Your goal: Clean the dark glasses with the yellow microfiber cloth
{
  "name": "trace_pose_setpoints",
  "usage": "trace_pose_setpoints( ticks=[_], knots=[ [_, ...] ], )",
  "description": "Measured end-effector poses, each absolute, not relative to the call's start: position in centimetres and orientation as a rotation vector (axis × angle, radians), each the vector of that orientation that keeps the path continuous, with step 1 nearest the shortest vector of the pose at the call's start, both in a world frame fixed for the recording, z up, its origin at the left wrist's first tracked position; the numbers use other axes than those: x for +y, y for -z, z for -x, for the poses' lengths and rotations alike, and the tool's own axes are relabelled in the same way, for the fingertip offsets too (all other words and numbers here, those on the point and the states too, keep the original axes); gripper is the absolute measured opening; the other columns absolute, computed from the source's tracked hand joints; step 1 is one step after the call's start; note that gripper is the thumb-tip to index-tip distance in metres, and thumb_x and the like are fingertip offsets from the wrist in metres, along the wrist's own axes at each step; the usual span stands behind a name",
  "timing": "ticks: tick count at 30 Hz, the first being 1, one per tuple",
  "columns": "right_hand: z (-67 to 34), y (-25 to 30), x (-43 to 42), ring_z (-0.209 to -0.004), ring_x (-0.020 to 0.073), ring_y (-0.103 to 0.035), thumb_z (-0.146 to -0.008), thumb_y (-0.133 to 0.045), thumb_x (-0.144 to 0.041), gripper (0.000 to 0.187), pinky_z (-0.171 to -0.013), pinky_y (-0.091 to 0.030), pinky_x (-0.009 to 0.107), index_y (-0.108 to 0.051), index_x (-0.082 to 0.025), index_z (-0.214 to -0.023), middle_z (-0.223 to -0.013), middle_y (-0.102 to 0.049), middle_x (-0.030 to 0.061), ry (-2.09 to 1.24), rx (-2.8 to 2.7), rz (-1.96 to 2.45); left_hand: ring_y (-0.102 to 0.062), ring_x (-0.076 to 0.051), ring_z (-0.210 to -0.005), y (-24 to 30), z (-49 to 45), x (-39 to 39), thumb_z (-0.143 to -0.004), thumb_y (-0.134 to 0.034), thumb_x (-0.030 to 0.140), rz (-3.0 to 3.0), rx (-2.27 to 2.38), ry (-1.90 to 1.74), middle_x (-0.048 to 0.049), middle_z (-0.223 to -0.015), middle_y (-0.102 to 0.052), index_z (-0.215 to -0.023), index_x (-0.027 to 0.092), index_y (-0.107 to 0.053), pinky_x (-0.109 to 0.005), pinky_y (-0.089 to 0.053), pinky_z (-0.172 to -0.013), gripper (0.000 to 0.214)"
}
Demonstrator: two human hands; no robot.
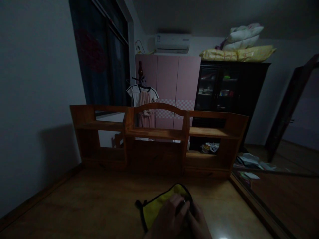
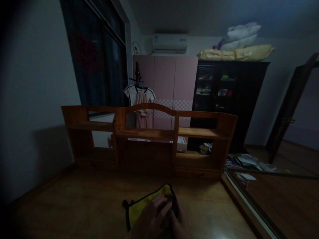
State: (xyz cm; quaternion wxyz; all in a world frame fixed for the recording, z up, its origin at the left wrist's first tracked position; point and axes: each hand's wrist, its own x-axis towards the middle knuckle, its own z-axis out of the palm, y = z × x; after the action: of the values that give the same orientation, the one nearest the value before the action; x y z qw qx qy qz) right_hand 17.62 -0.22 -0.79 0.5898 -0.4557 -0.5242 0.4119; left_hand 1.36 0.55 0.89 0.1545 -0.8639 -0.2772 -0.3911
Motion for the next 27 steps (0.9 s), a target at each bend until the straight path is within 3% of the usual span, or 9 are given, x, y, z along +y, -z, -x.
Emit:
trace_pose_setpoints(
  ticks=[4,8,12,17,22,24,27],
  knots=[
    [-17.3,-0.5,-1.3,-0.101,0.0301,-0.067,-0.079,-0.06,-0.055,0.047,-0.085,-0.057,0.036,-0.071,-0.021,-0.109,-0.105,-0.074,0.0123,-0.69,-1.341,1.171,-0.051,-0.022,-0.125,-0.4,-1.5,0.5,-0.089,-0.047,0.008,2.419,-0.755,1.23,-0.0123,-0.13,-0.051,-0.134,0.022,-0.043,-0.033,-0.053,-0.096,0.047],
    [-17.7,-1.9,-1.7,-0.08,0.0264,-0.072,-0.086,-0.05,-0.052,0.042,-0.069,-0.059,0.03,-0.07,-0.02,-0.105,-0.093,-0.076,0.0132,-0.517,-1.485,1.182,-0.039,-0.027,-0.136,-0.5,-1.7,0.8,-0.087,-0.05,0.012,2.53,-0.711,1.203,-0.0168,-0.142,-0.041,-0.139,0.016,-0.036,-0.038,-0.05,-0.1,0.055],
    [-19.3,-1.8,-0.9,-0.064,0.0207,-0.071,-0.089,-0.049,-0.046,0.033,-0.055,-0.056,0.023,-0.067,-0.021,-0.101,-0.083,-0.077,0.0083,-0.581,-1.543,1.192,-0.032,-0.029,-0.14,-0.4,-1.8,1.2,-0.086,-0.056,0.016,2.67,-0.699,1.077,-0.0196,-0.147,-0.036,-0.146,0.014,-0.027,-0.041,-0.047,-0.103,0.066],
    [-20.4,0.0,-0.4,-0.066,0.0196,-0.072,-0.091,-0.046,-0.036,0.027,-0.058,-0.055,0.022,-0.062,-0.023,-0.108,-0.083,-0.076,0.0053,-0.601,-1.616,1.227,-0.035,-0.032,-0.138,0.3,-1.5,1.7,-0.079,-0.072,0.021,2.797,-0.769,1.014,-0.0204,-0.148,-0.035,-0.15,0.017,-0.018,-0.045,-0.044,-0.106,0.09],
    [-20.0,0.0,-0.5,-0.082,0.022,-0.071,-0.087,-0.052,-0.028,0.028,-0.071,-0.054,0.025,-0.063,-0.026,-0.113,-0.097,-0.075,0.0046,-0.611,-1.577,1.282,-0.05,-0.037,-0.125,0.7,-1.3,1.8,-0.048,-0.094,0.024,2.789,-1.038,1.052,-0.0199,-0.137,-0.05,-0.15,0.017,-0.016,-0.047,-0.05,-0.1,0.129],
    [-19.6,-0.3,-0.6,-0.084,0.0227,-0.07,-0.085,-0.054,-0.025,0.027,-0.074,-0.054,0.026,-0.065,-0.025,-0.11,-0.097,-0.075,0.0046,-0.636,-1.537,1.282,-0.051,-0.037,-0.124,0.5,-1.1,1.7,-0.044,-0.096,0.03,2.755,-1.044,1.052,-0.0199,-0.135,-0.052,-0.149,0.017,-0.021,-0.046,-0.051,-0.099,0.129],
    [-19.1,-0.7,-0.7,-0.085,0.0242,-0.068,-0.081,-0.056,-0.022,0.027,-0.076,-0.053,0.029,-0.066,-0.022,-0.107,-0.097,-0.074,0.0057,-0.66,-1.503,1.253,-0.054,-0.037,-0.121,0.1,-0.8,1.6,-0.058,-0.087,0.047,2.68,-0.961,1.038,-0.0201,-0.131,-0.055,-0.146,0.013,-0.028,-0.048,-0.05,-0.099,0.112]
  ],
)
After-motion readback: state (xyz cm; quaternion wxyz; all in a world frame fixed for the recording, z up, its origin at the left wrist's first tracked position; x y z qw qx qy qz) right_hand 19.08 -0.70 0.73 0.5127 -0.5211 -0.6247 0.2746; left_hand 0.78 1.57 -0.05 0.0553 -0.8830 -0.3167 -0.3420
